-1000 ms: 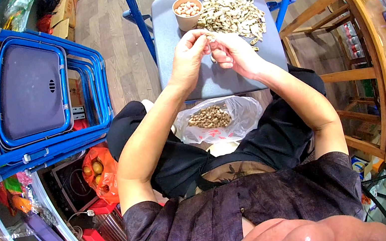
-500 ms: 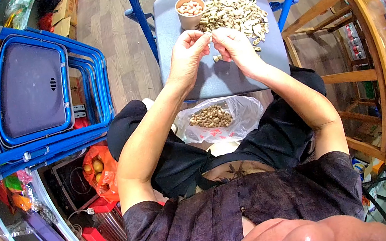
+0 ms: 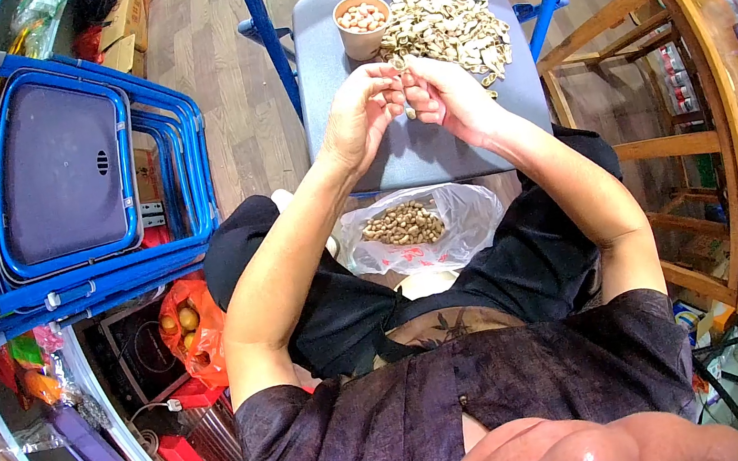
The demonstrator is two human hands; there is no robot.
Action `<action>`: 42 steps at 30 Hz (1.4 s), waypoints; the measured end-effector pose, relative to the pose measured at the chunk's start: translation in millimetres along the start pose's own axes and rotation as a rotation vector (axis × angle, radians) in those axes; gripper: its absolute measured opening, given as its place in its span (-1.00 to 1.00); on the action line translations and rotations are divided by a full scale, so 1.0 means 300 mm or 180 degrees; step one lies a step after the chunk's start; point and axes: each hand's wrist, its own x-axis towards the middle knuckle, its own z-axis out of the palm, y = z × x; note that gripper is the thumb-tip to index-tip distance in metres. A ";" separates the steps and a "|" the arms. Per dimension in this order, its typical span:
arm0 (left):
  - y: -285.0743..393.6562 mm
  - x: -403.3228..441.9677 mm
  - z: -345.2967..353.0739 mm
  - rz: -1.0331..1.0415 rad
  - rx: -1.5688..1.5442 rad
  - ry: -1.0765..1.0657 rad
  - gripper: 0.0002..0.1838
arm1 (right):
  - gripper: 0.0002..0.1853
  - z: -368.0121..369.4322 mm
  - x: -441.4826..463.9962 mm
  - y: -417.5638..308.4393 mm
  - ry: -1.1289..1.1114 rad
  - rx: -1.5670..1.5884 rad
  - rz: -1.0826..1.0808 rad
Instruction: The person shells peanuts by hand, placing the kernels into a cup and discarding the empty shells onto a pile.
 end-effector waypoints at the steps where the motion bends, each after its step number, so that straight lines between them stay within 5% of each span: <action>1: 0.001 -0.002 0.002 -0.0057 0.0012 -0.0078 -0.78 | -0.70 -0.004 0.003 -0.002 -0.0136 0.0206 0.0215; 8: -0.005 0.011 0.014 0.0003 0.0441 0.0061 -0.79 | -0.68 -0.035 0.024 0.016 -0.0589 0.0945 0.0626; 10: -0.003 0.008 0.016 0.0120 0.1034 0.0308 -0.79 | -0.66 -0.007 0.010 0.014 -0.0385 0.0441 0.0467; 20: 0.003 0.009 -0.011 0.0062 0.1003 0.0299 -0.79 | -0.59 0.012 -0.017 -0.033 -0.0208 -0.0129 0.0335; 22: 0.006 0.011 -0.007 -0.0043 0.1479 0.0250 -0.79 | -0.61 0.003 -0.019 -0.053 -0.0066 -0.1565 -0.0025; 27: 0.005 0.027 -0.001 0.0034 0.1747 0.0386 -0.74 | -0.79 -0.150 0.018 -0.099 0.0219 -0.3068 -0.0619; 30: 0.047 0.017 -0.006 -0.0074 0.1644 0.0513 -0.64 | -0.72 -0.215 0.002 -0.148 0.0892 -0.5258 -0.0613; 33: 0.057 0.023 -0.014 -0.0062 0.1428 0.0595 -0.55 | -0.72 -0.242 -0.020 -0.168 0.0946 -0.5618 -0.0119; 42: 0.044 0.016 -0.009 -0.0140 0.1328 0.0703 -0.77 | -0.78 -0.169 -0.042 -0.024 0.0190 -0.5607 -0.0496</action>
